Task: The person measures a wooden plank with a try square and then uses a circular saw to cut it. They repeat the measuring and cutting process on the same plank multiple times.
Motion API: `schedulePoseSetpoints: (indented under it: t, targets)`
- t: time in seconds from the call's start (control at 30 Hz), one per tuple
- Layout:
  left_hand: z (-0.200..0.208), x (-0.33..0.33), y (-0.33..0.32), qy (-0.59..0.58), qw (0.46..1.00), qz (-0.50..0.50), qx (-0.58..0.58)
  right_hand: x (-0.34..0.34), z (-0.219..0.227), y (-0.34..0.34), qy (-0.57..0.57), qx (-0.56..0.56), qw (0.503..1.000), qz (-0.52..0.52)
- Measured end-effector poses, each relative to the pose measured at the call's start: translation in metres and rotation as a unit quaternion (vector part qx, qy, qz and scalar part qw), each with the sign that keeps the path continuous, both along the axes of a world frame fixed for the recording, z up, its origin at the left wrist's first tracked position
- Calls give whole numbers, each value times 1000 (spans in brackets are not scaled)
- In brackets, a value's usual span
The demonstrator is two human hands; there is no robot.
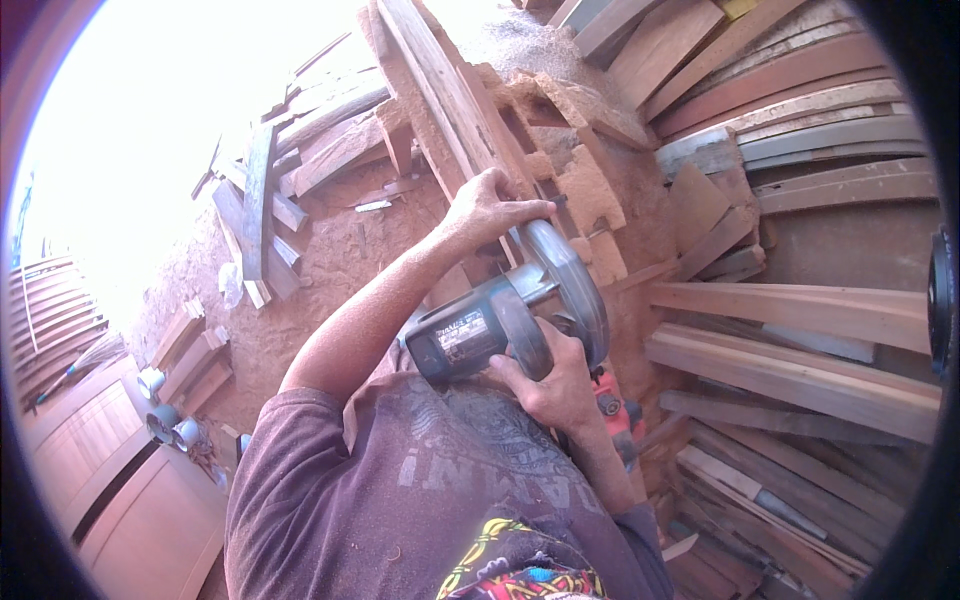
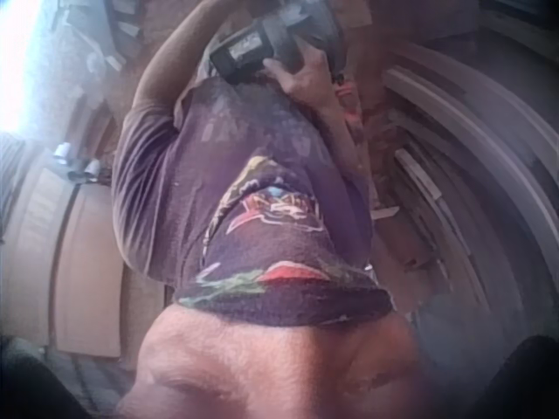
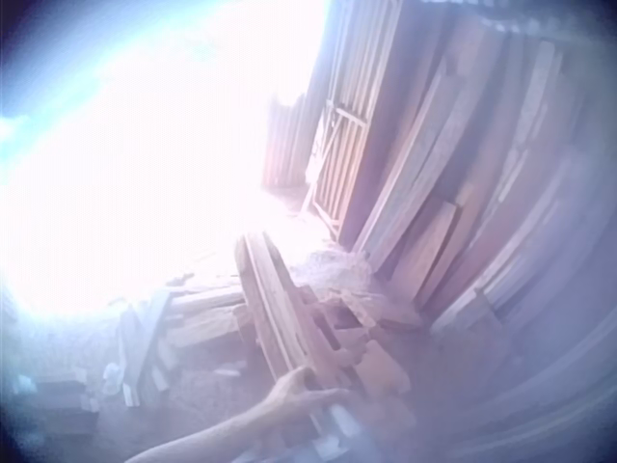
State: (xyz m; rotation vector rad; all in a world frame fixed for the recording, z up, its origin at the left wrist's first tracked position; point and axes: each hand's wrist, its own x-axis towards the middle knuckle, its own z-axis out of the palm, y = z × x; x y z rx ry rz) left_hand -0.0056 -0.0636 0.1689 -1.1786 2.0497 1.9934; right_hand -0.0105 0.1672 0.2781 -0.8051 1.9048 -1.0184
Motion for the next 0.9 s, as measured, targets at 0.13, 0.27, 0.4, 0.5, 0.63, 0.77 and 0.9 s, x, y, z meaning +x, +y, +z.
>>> schedulePoseSetpoints:
  t: [0.13, 0.27, 0.4, 0.5, 0.63, 0.77, 0.9]
  targets:
    - [-7, -1, -2, 4, 1000, 0, -22, 0, -1, -2, 3, -3, 1000, 0]
    - [-3, -2, -4, 4, 1000, -2, -11, -1, -1, -3, 12, -10, 1000, 3]
    - [-2, -1, -6, 11, 1000, 0, -19, -1, -3, -5, 8, -10, 1000, 1]
    - [-5, -2, -7, 17, 1000, 4, -25, -1, -2, -8, 11, -15, 1000, 0]
    - [-7, -3, -12, 11, 1000, 4, -29, -3, 0, -13, 10, -23, 1000, 4]
    - [-4, -4, -16, 7, 999, 1, -35, -3, -1, -16, 18, -24, 1000, 5]
    - [-6, -4, -18, 10, 999, 12, -32, -4, -2, -18, 17, -18, 1000, 8]
